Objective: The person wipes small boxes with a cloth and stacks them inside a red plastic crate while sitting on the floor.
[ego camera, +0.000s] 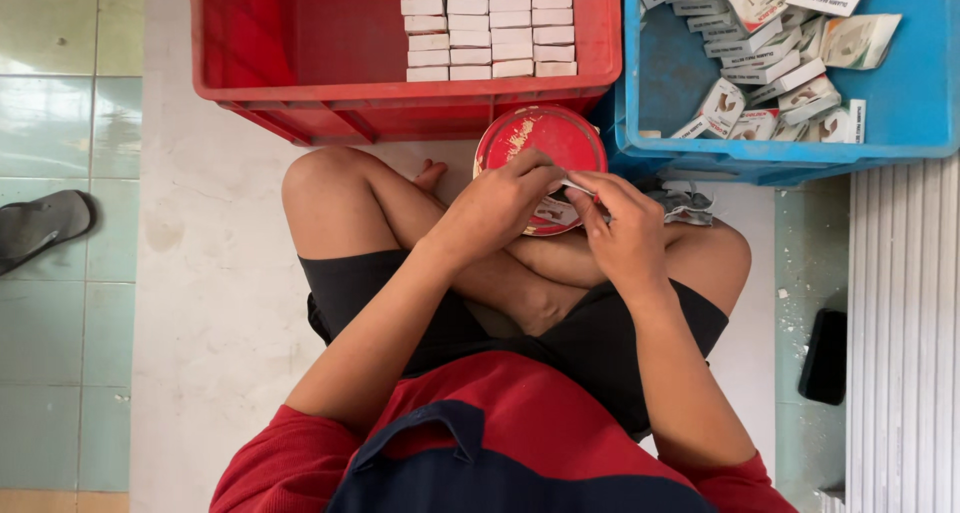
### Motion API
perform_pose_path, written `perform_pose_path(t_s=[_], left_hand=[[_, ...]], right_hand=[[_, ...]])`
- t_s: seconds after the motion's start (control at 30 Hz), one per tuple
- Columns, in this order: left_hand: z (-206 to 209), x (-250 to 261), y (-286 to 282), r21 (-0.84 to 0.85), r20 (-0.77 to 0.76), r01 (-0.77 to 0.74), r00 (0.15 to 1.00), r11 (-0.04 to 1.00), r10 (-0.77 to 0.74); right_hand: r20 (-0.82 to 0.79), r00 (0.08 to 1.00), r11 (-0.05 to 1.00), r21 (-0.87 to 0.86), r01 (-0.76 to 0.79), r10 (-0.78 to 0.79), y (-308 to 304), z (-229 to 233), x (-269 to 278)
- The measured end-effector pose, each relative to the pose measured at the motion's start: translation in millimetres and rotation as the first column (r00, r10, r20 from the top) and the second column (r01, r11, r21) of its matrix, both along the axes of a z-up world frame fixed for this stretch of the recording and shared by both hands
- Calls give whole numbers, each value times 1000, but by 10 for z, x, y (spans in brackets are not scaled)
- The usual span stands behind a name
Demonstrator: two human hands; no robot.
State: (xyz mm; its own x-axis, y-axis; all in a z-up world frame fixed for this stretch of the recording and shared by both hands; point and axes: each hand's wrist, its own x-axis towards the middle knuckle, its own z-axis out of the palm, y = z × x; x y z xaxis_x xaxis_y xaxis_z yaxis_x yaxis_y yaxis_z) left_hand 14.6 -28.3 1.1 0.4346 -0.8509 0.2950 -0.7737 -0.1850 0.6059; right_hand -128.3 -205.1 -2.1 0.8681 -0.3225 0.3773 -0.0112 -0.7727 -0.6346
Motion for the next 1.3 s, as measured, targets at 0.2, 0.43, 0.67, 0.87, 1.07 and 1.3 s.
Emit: perform_pose_path(t_s=[0.2,0.43,0.67,0.87,1.07,1.3], left_hand=[[-388,-54,-61,-106,-6,-95,996,990,95],[-279,-61,-19,-216,-149,-53,989,975,21],[-221,-92,-9,-286,-302,-110,953,952,20],[-156,-151,-34,-241,-369,-182,926,953,84],[-98,-126,-140,-251,-285,-245,943,937,171],[-61,-141,-202,-328,-274,-291,940,899,204]], right_hand=[[75,997,1000,19,10,-11,107,150,12],[83,996,999,15,37,-39,136,250,34],[61,997,993,115,32,-39,68,120,43],[-18,994,980,166,112,-111,8,8,14],[85,992,989,124,85,-96,-26,52,83],[96,984,988,50,145,-150,17,49,99]])
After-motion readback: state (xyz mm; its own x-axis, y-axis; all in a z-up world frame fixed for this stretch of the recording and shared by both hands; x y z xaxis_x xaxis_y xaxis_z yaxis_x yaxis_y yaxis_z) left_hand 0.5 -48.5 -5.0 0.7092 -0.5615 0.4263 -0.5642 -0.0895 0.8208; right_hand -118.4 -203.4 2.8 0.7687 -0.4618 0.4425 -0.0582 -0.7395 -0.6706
